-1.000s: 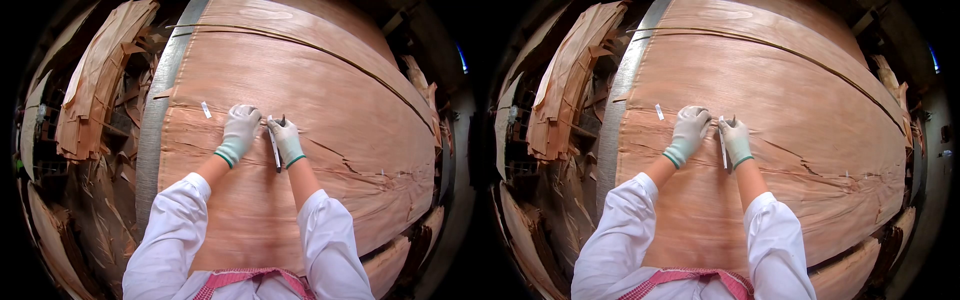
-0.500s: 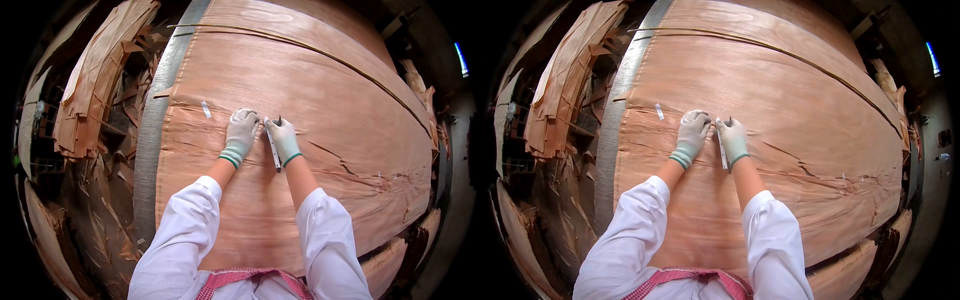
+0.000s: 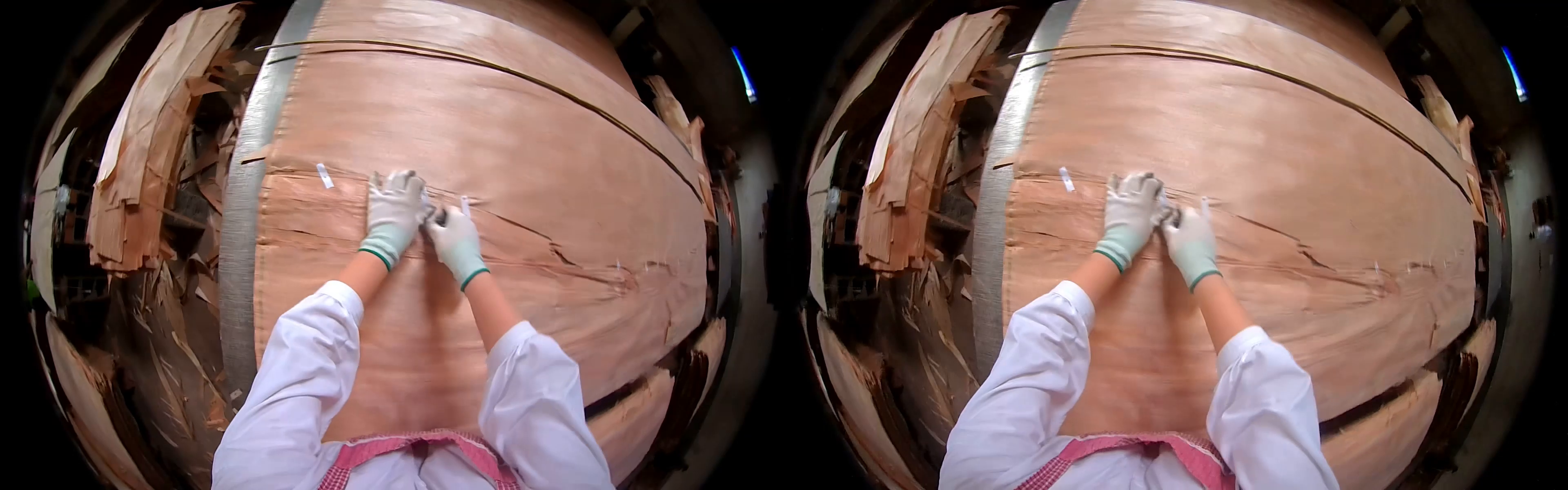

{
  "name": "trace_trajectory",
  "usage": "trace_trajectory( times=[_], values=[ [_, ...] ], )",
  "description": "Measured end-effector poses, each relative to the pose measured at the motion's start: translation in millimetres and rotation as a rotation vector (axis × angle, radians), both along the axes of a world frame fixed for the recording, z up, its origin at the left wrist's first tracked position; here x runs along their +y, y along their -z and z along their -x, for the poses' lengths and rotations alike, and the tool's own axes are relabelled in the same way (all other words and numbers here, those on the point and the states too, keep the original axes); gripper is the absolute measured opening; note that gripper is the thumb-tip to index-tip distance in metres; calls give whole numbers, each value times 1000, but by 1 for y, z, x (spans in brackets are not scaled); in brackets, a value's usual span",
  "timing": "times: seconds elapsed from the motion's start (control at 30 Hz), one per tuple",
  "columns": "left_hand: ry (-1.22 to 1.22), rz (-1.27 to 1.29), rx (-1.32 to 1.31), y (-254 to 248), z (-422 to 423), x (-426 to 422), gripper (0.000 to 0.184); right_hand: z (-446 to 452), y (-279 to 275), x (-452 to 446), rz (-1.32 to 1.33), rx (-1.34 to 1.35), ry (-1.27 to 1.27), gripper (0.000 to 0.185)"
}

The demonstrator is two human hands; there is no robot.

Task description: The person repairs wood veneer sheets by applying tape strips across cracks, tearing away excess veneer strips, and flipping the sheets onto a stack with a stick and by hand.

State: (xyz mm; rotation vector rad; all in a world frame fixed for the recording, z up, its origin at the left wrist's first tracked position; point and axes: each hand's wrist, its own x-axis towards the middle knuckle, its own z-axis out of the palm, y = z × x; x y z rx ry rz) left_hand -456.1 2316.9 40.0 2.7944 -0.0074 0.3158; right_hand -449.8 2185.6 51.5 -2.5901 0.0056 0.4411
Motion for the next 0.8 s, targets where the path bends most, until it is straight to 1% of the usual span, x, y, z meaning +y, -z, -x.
trace_trajectory(
  times=[0.03, 0.07, 0.1, 0.13, 0.2, 0.23, 0.27, 0.33, 0.37, 0.4, 0.47, 0.53, 0.63, 0.73, 0.77, 0.8],
  values=[
    [34, -7, 13, 1, 2, 1, 42, -2, 2, -6, 65, -64, -102, 35],
    [38, -18, 40, 2, 2, 0, 42, -7, -2, -15, 143, -133, -185, 31],
    [27, -60, 12, 7, 2, -1, 43, -17, -22, -20, 221, -162, -190, 29],
    [46, -43, 26, 1, 2, 0, 42, -26, -46, -26, 297, -190, -203, 28],
    [33, 11, 125, -18, 2, -3, 42, -21, -81, -55, -35, -51, -155, 26],
    [42, 6, 112, -12, -1, 1, 40, -15, -94, -66, -212, 13, -145, 25],
    [43, -2, 101, -4, -2, 0, 39, 1, -105, -81, -307, 45, -163, 26],
    [98, -89, -13, -8, 24, -15, 35, 61, -122, -117, -505, 110, -221, 27],
    [123, -139, -71, -10, 39, -20, 33, 90, -123, -134, -549, 152, -173, 28],
    [188, -117, -132, -10, 54, -30, 29, 121, -120, -151, -596, 201, -125, 28],
    [304, -69, -250, -12, 85, -68, 21, 168, -107, -190, -537, 288, -44, 27],
    [356, 126, -173, -25, 105, -109, 17, 209, -91, -222, -641, 386, 147, 27],
    [413, 187, 160, -39, 115, -163, 22, 251, -106, -259, -631, 437, 233, 28],
    [554, 122, -59, -27, 122, -213, 31, 285, -130, -310, -688, 477, 241, 29],
    [478, -76, 127, -27, 123, -222, 45, 295, -136, -332, -661, 504, 246, 30],
    [382, -88, 146, -11, 123, -226, 55, 308, -141, -358, -643, 528, 249, 31]
  ],
)
